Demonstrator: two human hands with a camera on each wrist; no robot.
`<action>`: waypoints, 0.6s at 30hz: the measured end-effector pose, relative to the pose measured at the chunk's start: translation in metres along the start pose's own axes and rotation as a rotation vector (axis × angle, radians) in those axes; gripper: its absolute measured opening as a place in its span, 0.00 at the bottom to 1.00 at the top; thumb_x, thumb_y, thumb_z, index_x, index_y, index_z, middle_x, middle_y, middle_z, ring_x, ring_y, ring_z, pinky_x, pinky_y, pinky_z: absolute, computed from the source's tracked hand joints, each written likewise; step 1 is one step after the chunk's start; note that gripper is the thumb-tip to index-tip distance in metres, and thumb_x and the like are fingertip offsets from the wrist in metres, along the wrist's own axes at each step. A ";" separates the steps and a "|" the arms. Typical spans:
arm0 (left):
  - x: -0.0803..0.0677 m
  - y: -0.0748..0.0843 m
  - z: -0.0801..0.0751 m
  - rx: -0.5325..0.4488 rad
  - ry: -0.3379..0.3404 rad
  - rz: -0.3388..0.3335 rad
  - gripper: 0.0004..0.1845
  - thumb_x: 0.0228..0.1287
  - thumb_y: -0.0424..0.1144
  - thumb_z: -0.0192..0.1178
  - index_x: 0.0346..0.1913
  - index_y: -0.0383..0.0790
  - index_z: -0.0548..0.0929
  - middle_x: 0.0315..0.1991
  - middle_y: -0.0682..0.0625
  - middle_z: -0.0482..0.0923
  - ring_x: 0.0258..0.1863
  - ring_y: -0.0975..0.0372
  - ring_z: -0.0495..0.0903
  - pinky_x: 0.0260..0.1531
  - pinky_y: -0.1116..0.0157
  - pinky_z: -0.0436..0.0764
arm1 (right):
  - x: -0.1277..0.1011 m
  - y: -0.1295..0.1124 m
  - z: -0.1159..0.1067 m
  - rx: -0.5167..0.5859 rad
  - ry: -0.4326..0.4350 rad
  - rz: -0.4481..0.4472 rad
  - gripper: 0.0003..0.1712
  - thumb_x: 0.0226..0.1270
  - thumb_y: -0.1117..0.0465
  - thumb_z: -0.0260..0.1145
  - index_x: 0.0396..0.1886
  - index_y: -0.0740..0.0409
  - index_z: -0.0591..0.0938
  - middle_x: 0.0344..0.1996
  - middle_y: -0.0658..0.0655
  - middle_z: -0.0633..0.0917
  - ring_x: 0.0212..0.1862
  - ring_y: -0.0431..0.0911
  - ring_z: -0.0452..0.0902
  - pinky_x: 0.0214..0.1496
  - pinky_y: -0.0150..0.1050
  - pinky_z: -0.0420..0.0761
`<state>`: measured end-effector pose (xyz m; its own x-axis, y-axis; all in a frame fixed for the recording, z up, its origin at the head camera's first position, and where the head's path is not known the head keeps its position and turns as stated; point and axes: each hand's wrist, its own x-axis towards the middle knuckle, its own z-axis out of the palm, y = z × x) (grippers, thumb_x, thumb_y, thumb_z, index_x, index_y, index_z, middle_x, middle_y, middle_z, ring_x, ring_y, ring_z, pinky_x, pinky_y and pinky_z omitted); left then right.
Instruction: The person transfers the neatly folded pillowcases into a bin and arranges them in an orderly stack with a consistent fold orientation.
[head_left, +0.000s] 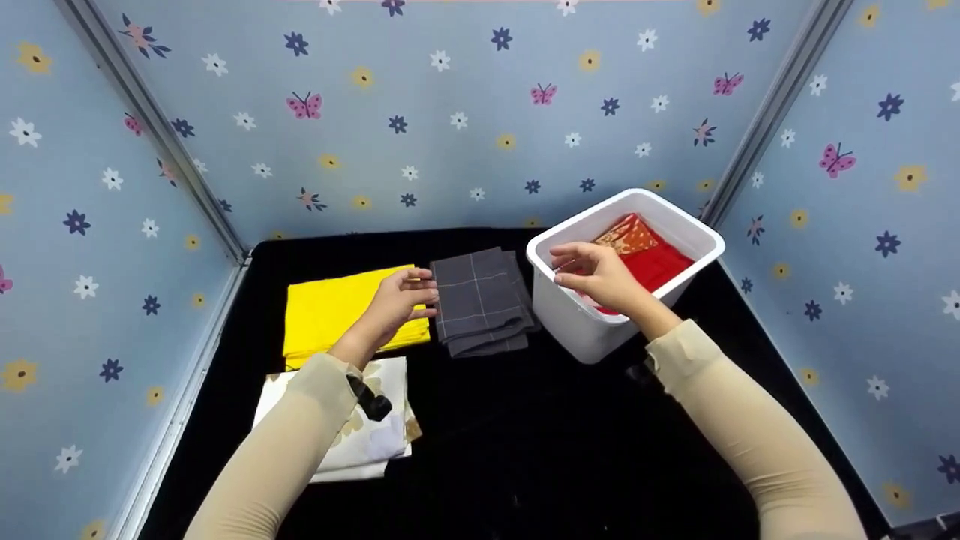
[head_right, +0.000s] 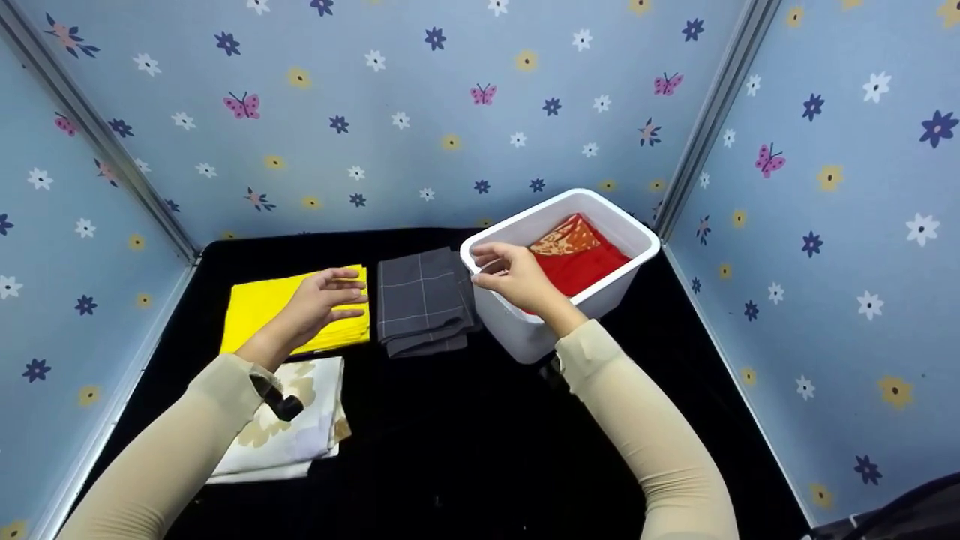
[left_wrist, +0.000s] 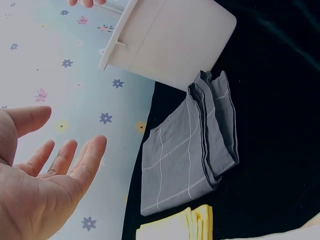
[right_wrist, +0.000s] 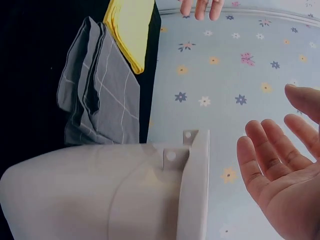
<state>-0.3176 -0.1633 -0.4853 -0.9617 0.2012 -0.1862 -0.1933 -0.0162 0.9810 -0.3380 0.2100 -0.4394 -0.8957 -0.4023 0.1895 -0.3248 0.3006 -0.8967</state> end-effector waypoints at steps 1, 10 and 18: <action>-0.001 0.000 -0.002 0.005 0.004 -0.002 0.26 0.82 0.31 0.58 0.76 0.29 0.68 0.64 0.40 0.74 0.55 0.57 0.82 0.69 0.48 0.84 | 0.001 0.000 0.002 0.010 -0.006 -0.003 0.26 0.71 0.73 0.73 0.67 0.75 0.80 0.58 0.79 0.85 0.52 0.46 0.88 0.48 0.27 0.86; -0.011 -0.004 -0.021 0.059 0.015 0.010 0.28 0.82 0.32 0.58 0.78 0.26 0.66 0.68 0.34 0.73 0.58 0.56 0.82 0.64 0.54 0.87 | 0.002 -0.008 0.022 0.006 -0.036 -0.027 0.26 0.70 0.73 0.73 0.66 0.74 0.82 0.54 0.72 0.88 0.50 0.44 0.87 0.53 0.28 0.86; -0.019 -0.010 -0.040 0.105 0.024 0.009 0.26 0.82 0.32 0.58 0.76 0.27 0.67 0.65 0.38 0.75 0.57 0.57 0.81 0.68 0.51 0.85 | 0.003 -0.011 0.040 0.020 -0.073 -0.045 0.26 0.70 0.74 0.73 0.67 0.74 0.81 0.56 0.73 0.88 0.58 0.64 0.87 0.52 0.28 0.85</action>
<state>-0.3054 -0.2057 -0.4940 -0.9680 0.1778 -0.1771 -0.1642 0.0847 0.9828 -0.3254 0.1706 -0.4451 -0.8555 -0.4772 0.2012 -0.3579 0.2640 -0.8956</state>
